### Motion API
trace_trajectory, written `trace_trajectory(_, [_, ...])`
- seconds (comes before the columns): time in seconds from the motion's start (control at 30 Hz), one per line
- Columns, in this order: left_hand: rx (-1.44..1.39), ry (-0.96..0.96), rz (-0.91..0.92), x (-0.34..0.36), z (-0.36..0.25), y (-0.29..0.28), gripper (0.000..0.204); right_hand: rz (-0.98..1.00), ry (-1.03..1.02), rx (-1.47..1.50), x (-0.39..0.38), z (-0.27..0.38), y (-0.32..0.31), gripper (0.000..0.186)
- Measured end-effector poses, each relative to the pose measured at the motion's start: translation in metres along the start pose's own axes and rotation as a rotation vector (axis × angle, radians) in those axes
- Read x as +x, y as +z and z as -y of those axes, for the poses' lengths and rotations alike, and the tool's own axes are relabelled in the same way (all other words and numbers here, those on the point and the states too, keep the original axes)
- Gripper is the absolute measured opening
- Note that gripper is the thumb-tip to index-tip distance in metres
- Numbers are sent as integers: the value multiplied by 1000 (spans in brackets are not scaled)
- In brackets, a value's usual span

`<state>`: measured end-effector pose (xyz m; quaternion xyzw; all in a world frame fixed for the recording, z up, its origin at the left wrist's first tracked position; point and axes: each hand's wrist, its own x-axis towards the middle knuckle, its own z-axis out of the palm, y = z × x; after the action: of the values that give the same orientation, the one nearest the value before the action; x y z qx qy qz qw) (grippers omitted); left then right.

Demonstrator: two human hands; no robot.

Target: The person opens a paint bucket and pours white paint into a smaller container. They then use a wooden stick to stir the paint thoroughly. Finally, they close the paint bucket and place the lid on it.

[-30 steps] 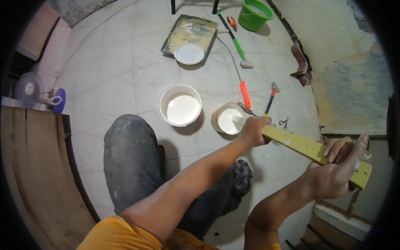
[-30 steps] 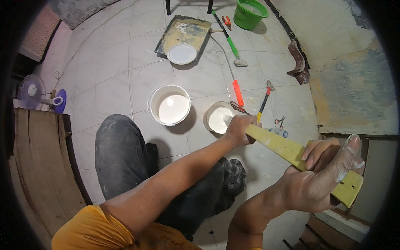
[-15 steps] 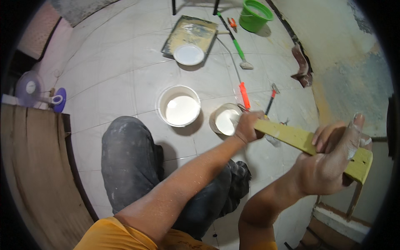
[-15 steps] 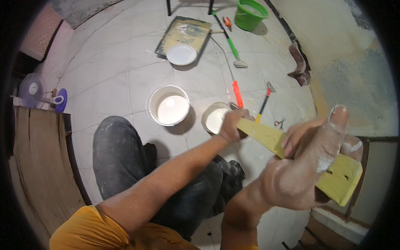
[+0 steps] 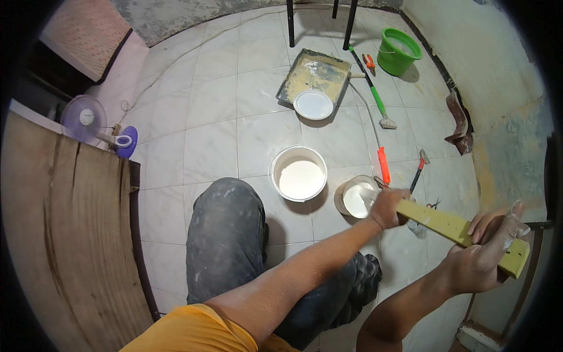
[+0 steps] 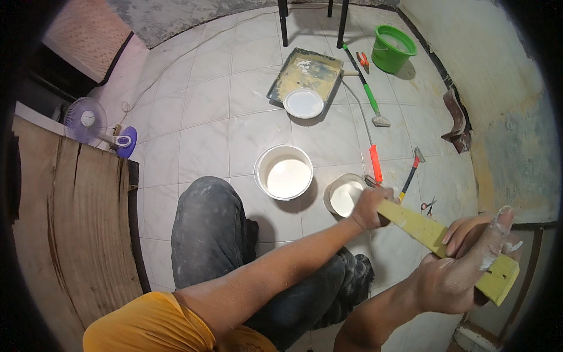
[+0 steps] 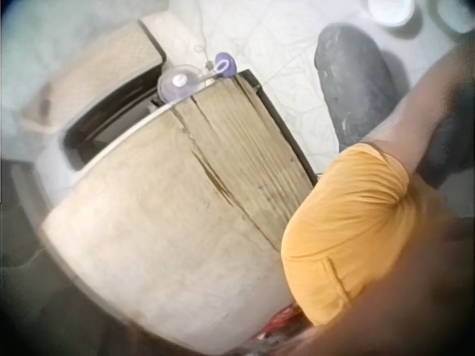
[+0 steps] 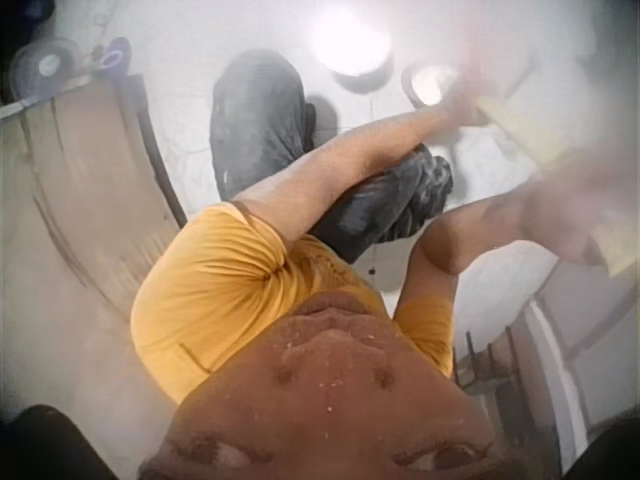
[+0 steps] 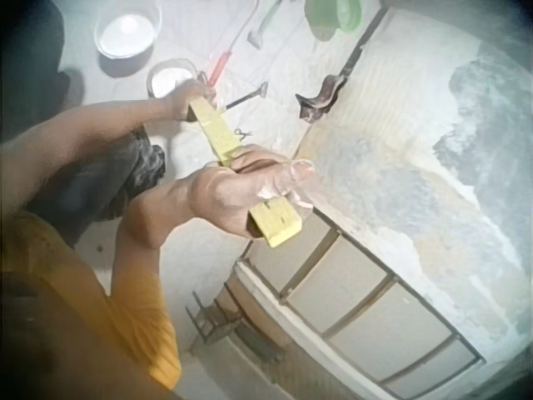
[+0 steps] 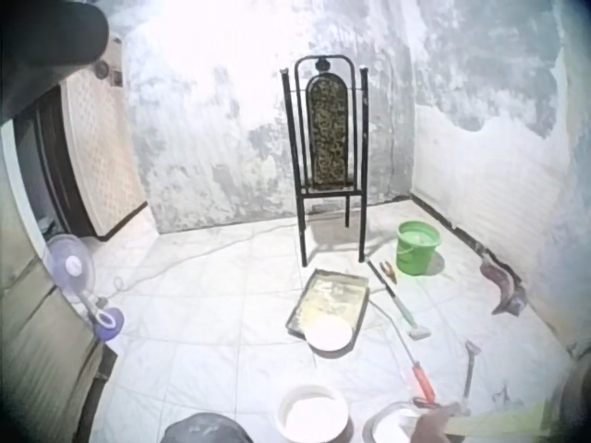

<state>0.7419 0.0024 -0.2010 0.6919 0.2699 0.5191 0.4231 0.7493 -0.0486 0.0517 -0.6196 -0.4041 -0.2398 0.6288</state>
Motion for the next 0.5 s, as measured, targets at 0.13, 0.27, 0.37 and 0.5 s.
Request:
trace_trajectory(0.13, [-60, -66, 98, -23, -29, 0, 32, 122, 171, 154, 10, 10, -13, 28])
trace_trajectory(0.27, [46, -53, 126, -23, -33, -30, 33, 162, -87, 196, 16, -3, -22, 24])
trace_trajectory(0.37, [126, -24, 99, -12, -12, -39, 34, 35, 39, 202, 4, -8, -16, 27])
trace_trajectory(0.5, [64, 40, -15, 7, -2, -16, 33, 24, 192, 332, 4, -10, -20, 30])
